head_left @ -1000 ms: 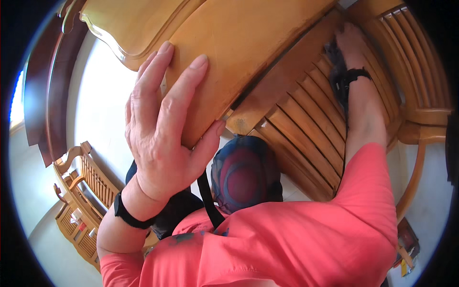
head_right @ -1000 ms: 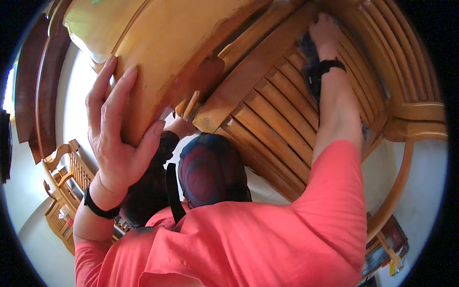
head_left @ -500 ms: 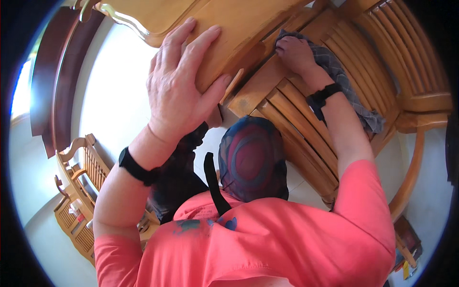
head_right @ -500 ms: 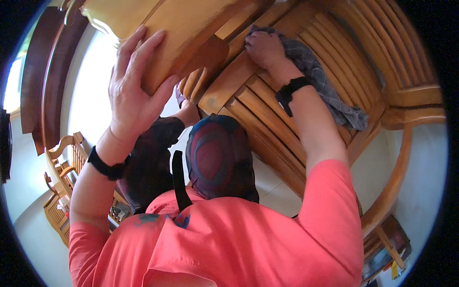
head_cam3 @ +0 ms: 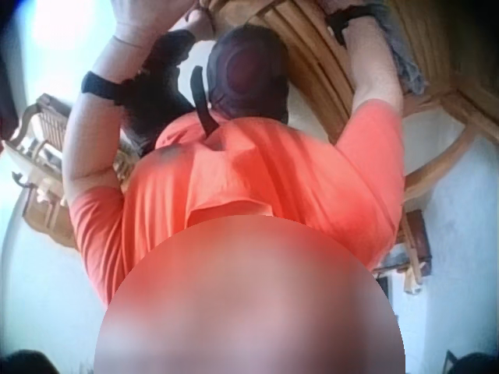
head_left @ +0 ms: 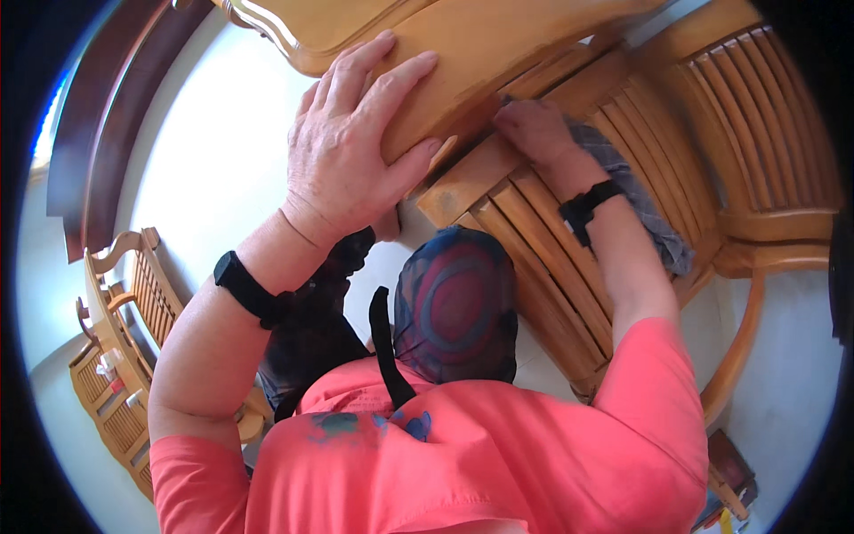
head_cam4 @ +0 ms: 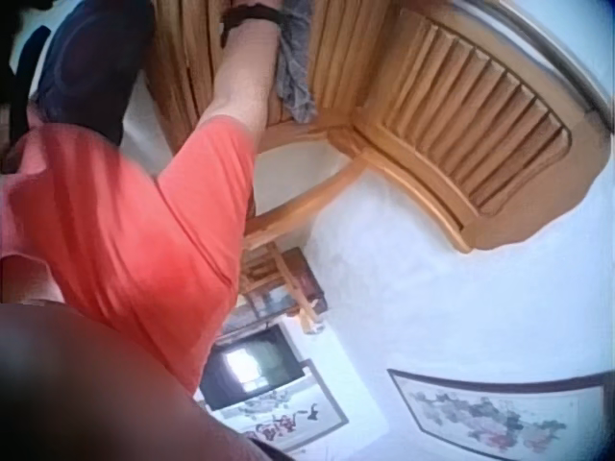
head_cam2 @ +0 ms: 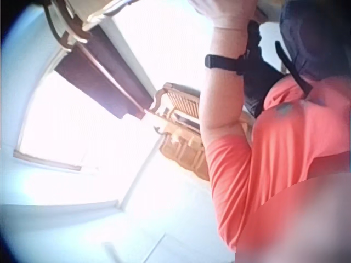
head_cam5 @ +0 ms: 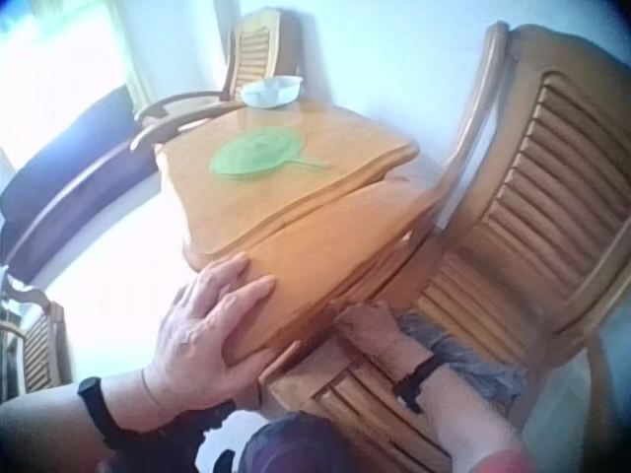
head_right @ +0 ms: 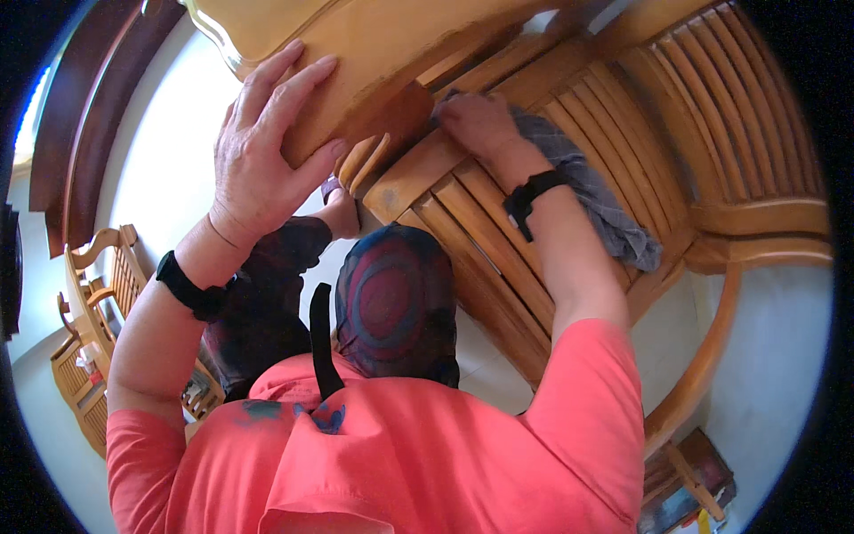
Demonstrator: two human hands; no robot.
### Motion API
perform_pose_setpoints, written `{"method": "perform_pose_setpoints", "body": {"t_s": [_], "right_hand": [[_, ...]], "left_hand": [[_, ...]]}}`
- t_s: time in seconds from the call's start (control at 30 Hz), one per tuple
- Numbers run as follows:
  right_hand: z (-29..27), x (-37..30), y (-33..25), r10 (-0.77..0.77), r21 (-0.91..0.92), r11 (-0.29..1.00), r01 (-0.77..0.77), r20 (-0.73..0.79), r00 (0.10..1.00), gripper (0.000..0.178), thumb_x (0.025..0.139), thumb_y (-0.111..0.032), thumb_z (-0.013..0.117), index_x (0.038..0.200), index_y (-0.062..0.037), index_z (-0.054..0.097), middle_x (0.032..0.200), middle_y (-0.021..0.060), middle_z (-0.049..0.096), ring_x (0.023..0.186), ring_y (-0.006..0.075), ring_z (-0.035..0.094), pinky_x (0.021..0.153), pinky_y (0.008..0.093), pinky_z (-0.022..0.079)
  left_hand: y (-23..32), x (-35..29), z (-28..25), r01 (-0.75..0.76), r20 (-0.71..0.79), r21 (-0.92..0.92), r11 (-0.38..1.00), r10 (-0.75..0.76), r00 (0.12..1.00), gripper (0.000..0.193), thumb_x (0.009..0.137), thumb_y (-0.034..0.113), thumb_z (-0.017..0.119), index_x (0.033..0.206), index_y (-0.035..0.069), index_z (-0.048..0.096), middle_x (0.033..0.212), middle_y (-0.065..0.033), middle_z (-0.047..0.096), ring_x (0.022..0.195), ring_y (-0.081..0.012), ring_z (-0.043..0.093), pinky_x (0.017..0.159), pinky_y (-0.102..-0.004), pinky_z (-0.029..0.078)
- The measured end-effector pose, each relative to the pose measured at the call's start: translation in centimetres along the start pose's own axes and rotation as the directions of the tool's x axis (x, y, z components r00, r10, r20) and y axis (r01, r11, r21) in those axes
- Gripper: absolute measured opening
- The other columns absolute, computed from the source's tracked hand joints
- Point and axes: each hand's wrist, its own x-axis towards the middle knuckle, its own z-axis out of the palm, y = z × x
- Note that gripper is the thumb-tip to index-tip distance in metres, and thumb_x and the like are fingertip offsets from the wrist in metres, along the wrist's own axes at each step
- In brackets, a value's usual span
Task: Wiping down wooden chairs and a table with a cloth.
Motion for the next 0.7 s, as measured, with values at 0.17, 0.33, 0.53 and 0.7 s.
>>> {"method": "perform_pose_setpoints", "body": {"t_s": [0.17, 0.33, 0.53, 0.7], "right_hand": [[-0.1, 2.2, 8.1, 0.175, -0.168, 0.97, -0.176, -0.02, 0.984, 0.033, 0.1, -0.038, 0.046, 0.125, -0.0245, 0.062, 0.131, 0.0002, 0.06, 0.127, 0.0217, 0.052, 0.104, 0.0494, 0.042], [0.8, 3.1, 18.1, 0.271, -0.09, 0.959, -0.268, 0.023, 0.962, 0.042, 0.102, -0.042, 0.043, 0.136, -0.0234, 0.056, 0.148, -0.0003, 0.049, 0.138, 0.0279, 0.042, 0.112, 0.0588, 0.032], [2.7, -0.2, 21.1, 0.572, -0.031, 0.82, -0.572, 0.001, 0.82, 0.065, 0.101, -0.048, 0.042, 0.155, -0.0143, 0.031, 0.164, 0.01, 0.023, 0.149, 0.0306, 0.026, 0.118, 0.0507, 0.027], [0.0, -0.4, 20.1, 0.667, -0.015, 0.728, -0.686, -0.218, 0.713, 0.065, 0.098, -0.04, 0.051, 0.151, -0.0064, 0.036, 0.157, 0.0158, 0.034, 0.143, 0.0337, 0.035, 0.116, 0.0472, 0.032]], "left_hand": [[-0.3, 0.2, 0.2, -0.001, -0.012, 0.0, 1.0, 0.001, 1.0, 0.066, 0.07, 0.026, 0.079, 0.134, 0.021, 0.06, 0.139, -0.0143, 0.052, 0.125, -0.0352, 0.052, 0.102, -0.045, 0.043], [0.2, 1.0, 0.1, -0.018, -0.013, -0.03, 0.999, 0.018, 1.0, 0.068, 0.068, 0.023, 0.081, 0.133, 0.02, 0.06, 0.138, -0.0148, 0.053, 0.125, -0.0355, 0.052, 0.102, -0.0452, 0.043], [0.6, 0.9, -1.3, 0.021, 0.1, 0.032, 0.999, -0.024, 0.995, 0.069, 0.07, 0.014, 0.08, 0.136, 0.012, 0.058, 0.144, -0.0198, 0.049, 0.126, -0.0405, 0.053, 0.105, -0.0472, 0.044], [0.8, 1.0, -0.5, 0.008, 0.109, -0.003, 1.0, -0.008, 0.994, 0.073, 0.065, 0.013, 0.08, 0.135, 0.009, 0.058, 0.144, -0.0233, 0.048, 0.13, -0.0427, 0.05, 0.107, -0.0491, 0.041]]}}
